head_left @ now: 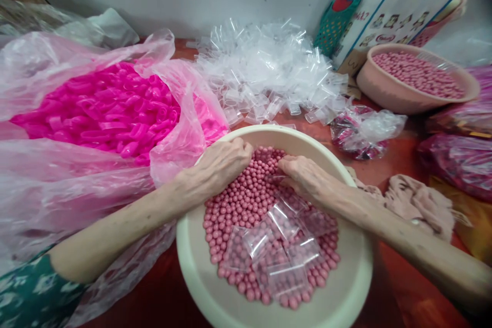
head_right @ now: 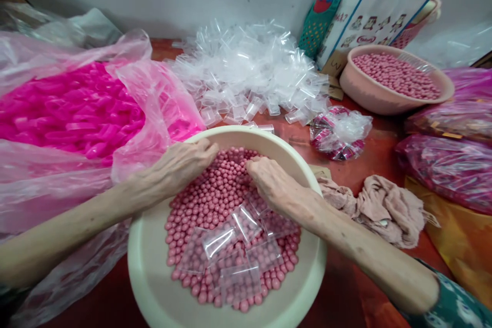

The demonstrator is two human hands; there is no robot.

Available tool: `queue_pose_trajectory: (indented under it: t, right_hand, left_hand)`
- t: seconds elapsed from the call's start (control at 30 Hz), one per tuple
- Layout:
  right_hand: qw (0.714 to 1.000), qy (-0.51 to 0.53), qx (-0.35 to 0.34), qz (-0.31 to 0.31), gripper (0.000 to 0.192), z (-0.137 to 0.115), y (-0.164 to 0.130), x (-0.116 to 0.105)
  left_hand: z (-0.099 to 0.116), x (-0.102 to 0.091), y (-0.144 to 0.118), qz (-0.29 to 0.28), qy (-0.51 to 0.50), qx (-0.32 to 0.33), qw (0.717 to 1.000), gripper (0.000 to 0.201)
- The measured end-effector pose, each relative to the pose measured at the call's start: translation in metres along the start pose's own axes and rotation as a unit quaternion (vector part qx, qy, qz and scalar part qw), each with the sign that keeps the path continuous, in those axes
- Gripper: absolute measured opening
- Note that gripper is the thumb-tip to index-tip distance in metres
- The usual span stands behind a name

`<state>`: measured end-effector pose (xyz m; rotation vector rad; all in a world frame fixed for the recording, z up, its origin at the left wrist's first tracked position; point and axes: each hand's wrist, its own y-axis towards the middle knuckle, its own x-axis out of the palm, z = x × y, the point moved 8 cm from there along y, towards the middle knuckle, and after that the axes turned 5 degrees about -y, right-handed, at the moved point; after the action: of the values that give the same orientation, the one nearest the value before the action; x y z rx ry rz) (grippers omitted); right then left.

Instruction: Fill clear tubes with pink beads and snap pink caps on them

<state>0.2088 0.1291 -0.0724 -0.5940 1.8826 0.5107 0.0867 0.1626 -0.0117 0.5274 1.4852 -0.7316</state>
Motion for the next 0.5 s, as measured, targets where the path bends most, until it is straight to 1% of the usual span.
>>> queue_pose_trajectory:
  t: [0.07, 0.17, 0.27, 0.37, 0.43, 0.5]
  right_hand:
    - [1.000, 0.004, 0.004, -0.001, 0.009, 0.001, 0.001, 0.001]
    - [1.000, 0.010, 0.010, -0.001, 0.006, -0.001, -0.002, 0.000]
    - [1.000, 0.017, 0.011, 0.000, 0.010, -0.006, -0.006, -0.004]
    - [0.999, 0.031, 0.010, -0.005, 0.012, -0.009, -0.008, -0.007]
    - [0.999, 0.040, 0.012, -0.010, 0.011, -0.009, -0.007, -0.007]
    - [0.999, 0.047, 0.017, -0.016, 0.011, -0.008, -0.005, -0.007]
  left_hand:
    - [-0.004, 0.001, 0.003, 0.028, -0.074, 0.015, 0.997, 0.022]
    - [-0.016, -0.004, -0.001, 0.082, -0.197, -0.005, 0.977, 0.031]
    - [-0.020, -0.014, -0.010, 0.104, -0.241, -0.013, 0.965, 0.027]
    - [-0.021, -0.028, -0.018, 0.158, -0.294, 0.003, 0.943, 0.017]
    - [-0.024, -0.031, -0.020, 0.184, -0.312, -0.003, 0.932, 0.016]
    - [-0.027, -0.028, -0.018, 0.185, -0.305, -0.010, 0.934, 0.014]
